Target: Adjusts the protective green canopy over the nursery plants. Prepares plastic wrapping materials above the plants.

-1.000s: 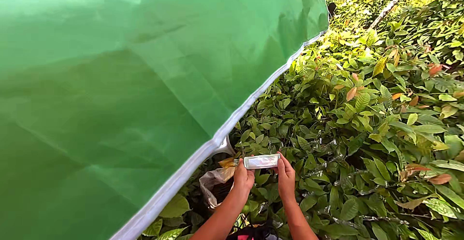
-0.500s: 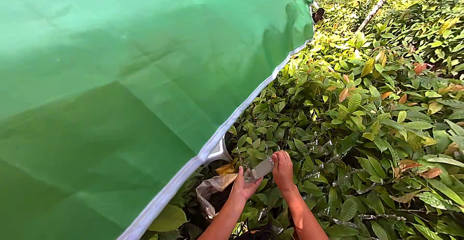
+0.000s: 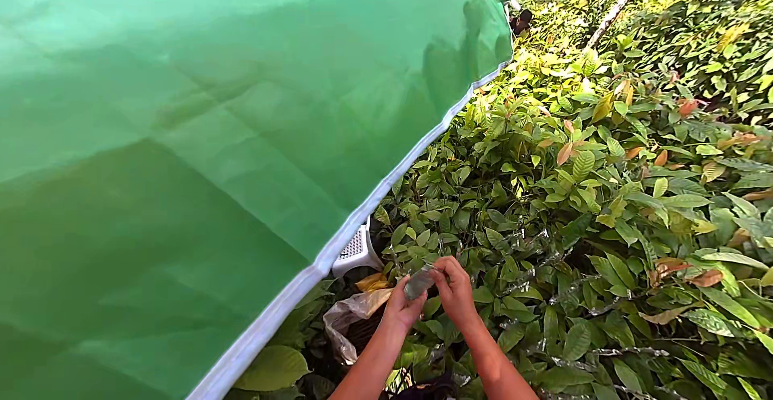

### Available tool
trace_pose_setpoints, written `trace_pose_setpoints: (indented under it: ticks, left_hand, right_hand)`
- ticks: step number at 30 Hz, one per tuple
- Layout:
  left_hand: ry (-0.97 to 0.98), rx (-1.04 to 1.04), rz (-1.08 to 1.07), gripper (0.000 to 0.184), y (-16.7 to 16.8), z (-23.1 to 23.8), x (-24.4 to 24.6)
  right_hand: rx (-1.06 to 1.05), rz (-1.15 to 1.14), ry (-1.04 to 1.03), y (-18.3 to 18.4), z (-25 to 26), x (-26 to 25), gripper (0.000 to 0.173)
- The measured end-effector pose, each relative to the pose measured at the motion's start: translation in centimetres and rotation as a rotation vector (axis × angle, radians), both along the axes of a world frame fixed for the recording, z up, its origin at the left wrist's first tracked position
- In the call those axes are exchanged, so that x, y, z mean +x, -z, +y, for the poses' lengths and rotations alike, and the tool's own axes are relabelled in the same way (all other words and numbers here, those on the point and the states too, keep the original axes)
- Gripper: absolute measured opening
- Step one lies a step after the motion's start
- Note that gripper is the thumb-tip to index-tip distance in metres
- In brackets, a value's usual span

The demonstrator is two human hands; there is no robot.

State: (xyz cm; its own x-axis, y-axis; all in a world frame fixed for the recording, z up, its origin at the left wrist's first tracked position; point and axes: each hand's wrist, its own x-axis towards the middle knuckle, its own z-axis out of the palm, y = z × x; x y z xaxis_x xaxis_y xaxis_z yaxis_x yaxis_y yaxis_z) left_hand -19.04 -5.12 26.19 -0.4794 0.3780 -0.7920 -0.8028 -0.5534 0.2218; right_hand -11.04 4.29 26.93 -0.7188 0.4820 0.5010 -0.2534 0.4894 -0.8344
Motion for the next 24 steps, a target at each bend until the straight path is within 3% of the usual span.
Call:
trace_pose_setpoints:
  ticks: [3,8,13,19,24]
  left_hand:
    - [-0.025,-0.017,0.068,0.015,-0.1,0.2,-0.8]
    - [-0.108,-0.178,0.284,0.014,-0.2,0.3,-2.3]
    - [-0.198,-0.242,0.568,0.030,-0.6,0.6,-1.6]
    - [-0.066,-0.193,0.741,0.021,-1.6,0.2,0.4]
    - [0.041,-0.076,0.804,0.017,-3.2,-1.3,-2.1]
  right_hand:
    - [0.108,-0.037,0.048,0.3,-0.8,0.1,0.015]
    - [0.134,-0.379,-0.014,-0.6,-1.8,1.9,0.028]
    - [-0.105,-0.419,-0.070,1.5,-2.2,2.6,0.027]
    - [-0.492,-0.358,-0.143,3.2,-3.2,1.7,0.027]
    - [-0.706,-0.353,-0.346,3.1,-3.4,2.2,0.022]
